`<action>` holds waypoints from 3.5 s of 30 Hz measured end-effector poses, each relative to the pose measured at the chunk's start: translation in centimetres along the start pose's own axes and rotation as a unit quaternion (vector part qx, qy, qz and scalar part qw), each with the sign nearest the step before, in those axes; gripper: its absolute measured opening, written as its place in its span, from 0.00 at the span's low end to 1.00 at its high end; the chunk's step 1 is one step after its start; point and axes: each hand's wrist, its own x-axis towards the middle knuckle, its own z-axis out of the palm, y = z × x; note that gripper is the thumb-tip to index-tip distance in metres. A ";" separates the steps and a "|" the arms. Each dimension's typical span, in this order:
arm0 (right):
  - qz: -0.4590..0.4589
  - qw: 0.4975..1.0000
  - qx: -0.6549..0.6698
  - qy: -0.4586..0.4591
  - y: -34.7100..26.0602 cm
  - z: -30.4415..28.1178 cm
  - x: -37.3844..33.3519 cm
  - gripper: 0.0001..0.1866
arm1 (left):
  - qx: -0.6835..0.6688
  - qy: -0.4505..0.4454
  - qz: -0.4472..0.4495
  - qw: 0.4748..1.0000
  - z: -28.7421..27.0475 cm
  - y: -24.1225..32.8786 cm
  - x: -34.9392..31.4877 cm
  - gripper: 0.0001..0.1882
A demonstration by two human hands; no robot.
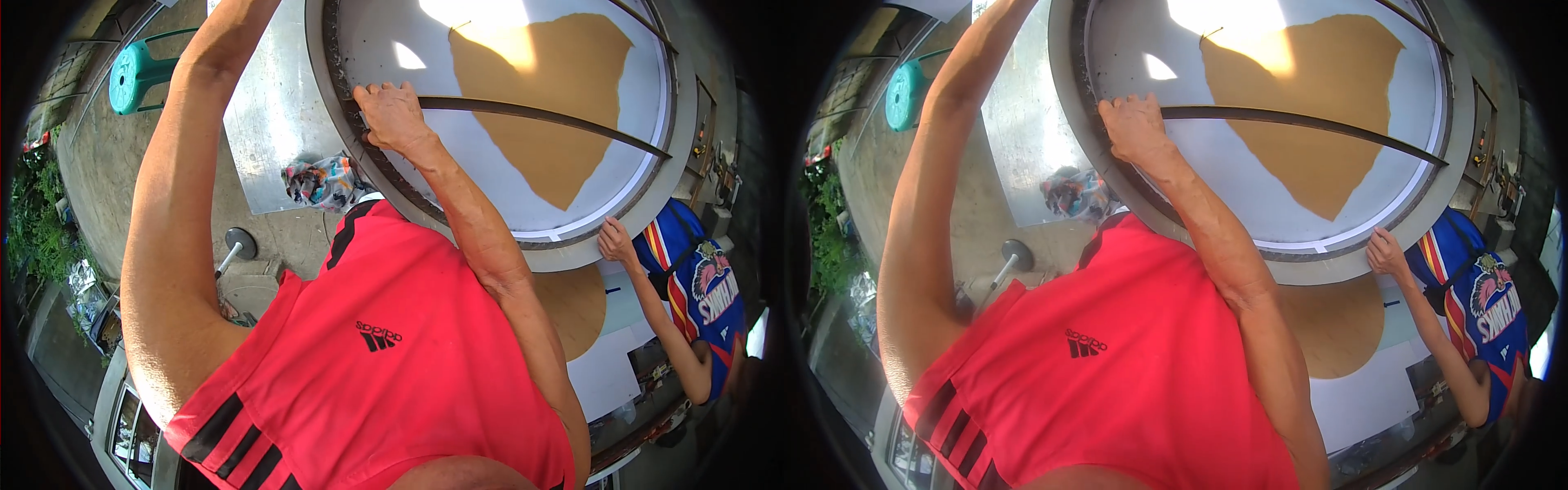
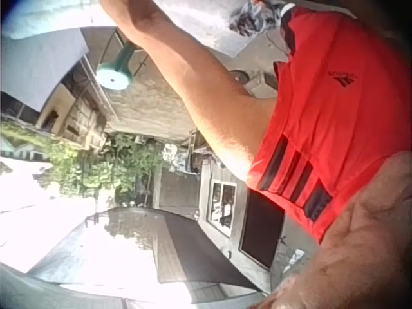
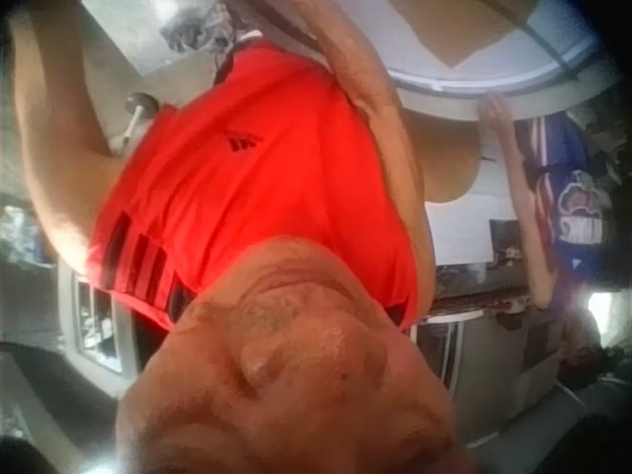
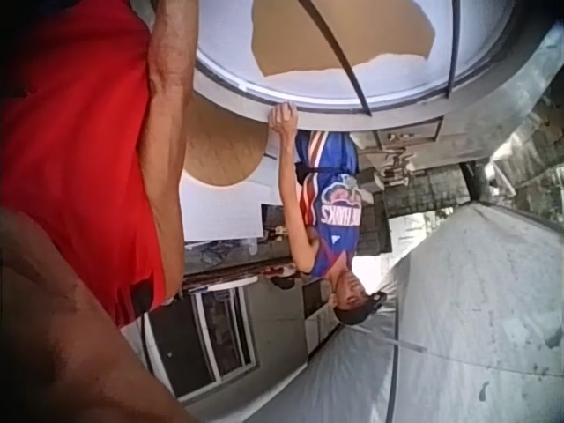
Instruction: Assembling a circular sign frame with wooden slats using a hammer and measuring tape.
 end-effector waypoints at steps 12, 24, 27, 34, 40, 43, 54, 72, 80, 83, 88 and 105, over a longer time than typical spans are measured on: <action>0.040 0.998 0.056 0.008 0.0 0.8 -1.2 0.18 | -0.131 -0.246 0.032 0.960 -8.3 14.6 -20.1 0.26; -0.010 0.997 -0.056 0.056 0.8 0.4 -2.1 0.36 | -0.063 -0.112 0.003 0.992 -5.3 16.9 -26.0 0.27; -0.040 0.991 -0.031 0.123 2.2 -1.4 -4.1 0.44 | -0.069 -0.135 0.005 0.988 -5.6 16.8 -25.7 0.25; 0.027 0.974 0.050 0.218 9.9 -5.3 -9.9 0.33 | -0.072 -0.106 0.009 0.992 -5.8 17.4 -25.1 0.21; 0.057 0.984 0.029 0.168 12.0 -4.0 -11.4 0.15 | -0.102 -0.095 -0.019 0.990 -5.8 17.8 -24.9 0.12; 0.072 0.982 0.040 0.167 12.2 -3.4 -11.1 0.12 | -0.087 -0.090 -0.018 0.992 -5.7 17.8 -25.0 0.11; 0.045 0.979 0.032 0.195 16.9 -9.3 -7.7 0.26 | -0.097 -0.094 -0.070 0.988 -6.0 17.7 -24.6 0.12; -0.055 0.978 -0.065 0.192 20.6 -12.2 17.2 0.14 | -0.127 -0.066 -0.066 0.987 -5.6 16.4 -24.4 0.10; -0.068 0.974 -0.107 0.190 19.6 -12.6 16.8 0.15 | -0.129 -0.077 -0.061 0.987 -5.9 16.6 -25.7 0.09; -0.043 0.927 -0.231 0.292 15.7 -10.4 12.8 0.18 | -0.126 -0.054 -0.044 0.990 -5.3 17.0 -25.7 0.09; -0.090 0.976 0.032 0.194 9.0 -5.7 3.3 0.14 | -0.128 -0.034 -0.045 0.990 -4.7 16.8 -26.2 0.10; -0.115 0.993 0.028 0.002 1.6 1.1 -2.5 0.16 | -0.112 -0.050 -0.037 0.992 -4.9 15.9 -29.7 0.17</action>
